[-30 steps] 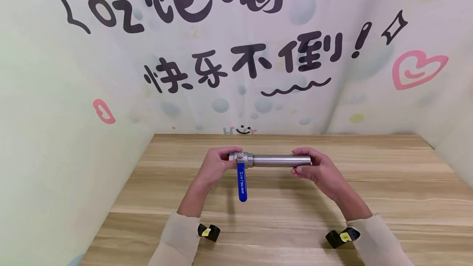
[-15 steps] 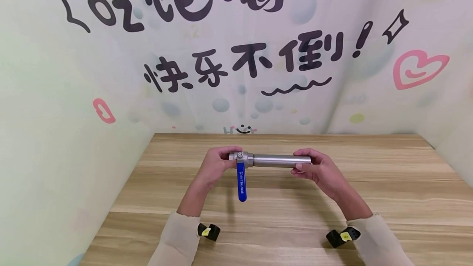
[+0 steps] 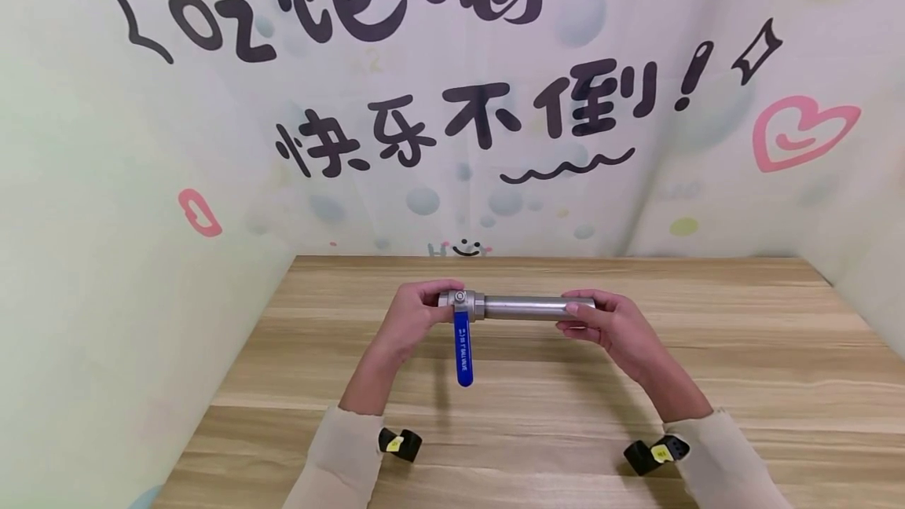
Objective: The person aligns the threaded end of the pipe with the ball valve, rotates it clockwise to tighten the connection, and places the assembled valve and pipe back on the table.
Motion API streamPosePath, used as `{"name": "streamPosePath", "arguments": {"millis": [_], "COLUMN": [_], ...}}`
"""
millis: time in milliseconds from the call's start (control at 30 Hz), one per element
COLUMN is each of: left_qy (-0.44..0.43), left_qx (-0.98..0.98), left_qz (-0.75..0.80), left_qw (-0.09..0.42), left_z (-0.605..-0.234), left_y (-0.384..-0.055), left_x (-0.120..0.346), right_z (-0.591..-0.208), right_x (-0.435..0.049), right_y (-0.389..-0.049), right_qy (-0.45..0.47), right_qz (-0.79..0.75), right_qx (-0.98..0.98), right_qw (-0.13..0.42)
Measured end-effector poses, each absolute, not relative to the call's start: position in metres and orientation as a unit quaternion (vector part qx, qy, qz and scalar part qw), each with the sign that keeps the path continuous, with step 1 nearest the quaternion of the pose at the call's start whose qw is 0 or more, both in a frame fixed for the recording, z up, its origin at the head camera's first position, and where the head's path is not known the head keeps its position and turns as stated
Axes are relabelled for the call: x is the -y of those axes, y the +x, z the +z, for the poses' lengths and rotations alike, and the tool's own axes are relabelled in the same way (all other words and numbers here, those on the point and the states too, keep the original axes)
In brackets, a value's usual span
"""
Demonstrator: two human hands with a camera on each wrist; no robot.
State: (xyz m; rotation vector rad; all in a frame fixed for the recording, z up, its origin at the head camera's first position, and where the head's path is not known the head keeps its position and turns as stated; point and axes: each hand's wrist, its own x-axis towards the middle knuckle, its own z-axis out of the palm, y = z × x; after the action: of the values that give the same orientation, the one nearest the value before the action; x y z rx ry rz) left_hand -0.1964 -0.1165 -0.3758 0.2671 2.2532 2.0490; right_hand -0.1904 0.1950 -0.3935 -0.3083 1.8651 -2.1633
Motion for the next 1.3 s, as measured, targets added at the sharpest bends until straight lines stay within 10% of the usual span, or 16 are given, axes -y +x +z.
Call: {"name": "streamPosePath", "arguments": {"millis": [1300], "left_qy": [0.082], "left_qx": [-0.741], "left_qz": [0.665], "left_qw": [0.048], "left_z": [-0.3749], "left_y": [-0.1955], "left_x": [0.1156], "right_z": [-0.3889], "right_x": [-0.1986], "right_y": [-0.1891], "right_qy": [-0.113], "right_qz": [-0.741], "right_qx": [-0.647], "right_qw": [0.139]}}
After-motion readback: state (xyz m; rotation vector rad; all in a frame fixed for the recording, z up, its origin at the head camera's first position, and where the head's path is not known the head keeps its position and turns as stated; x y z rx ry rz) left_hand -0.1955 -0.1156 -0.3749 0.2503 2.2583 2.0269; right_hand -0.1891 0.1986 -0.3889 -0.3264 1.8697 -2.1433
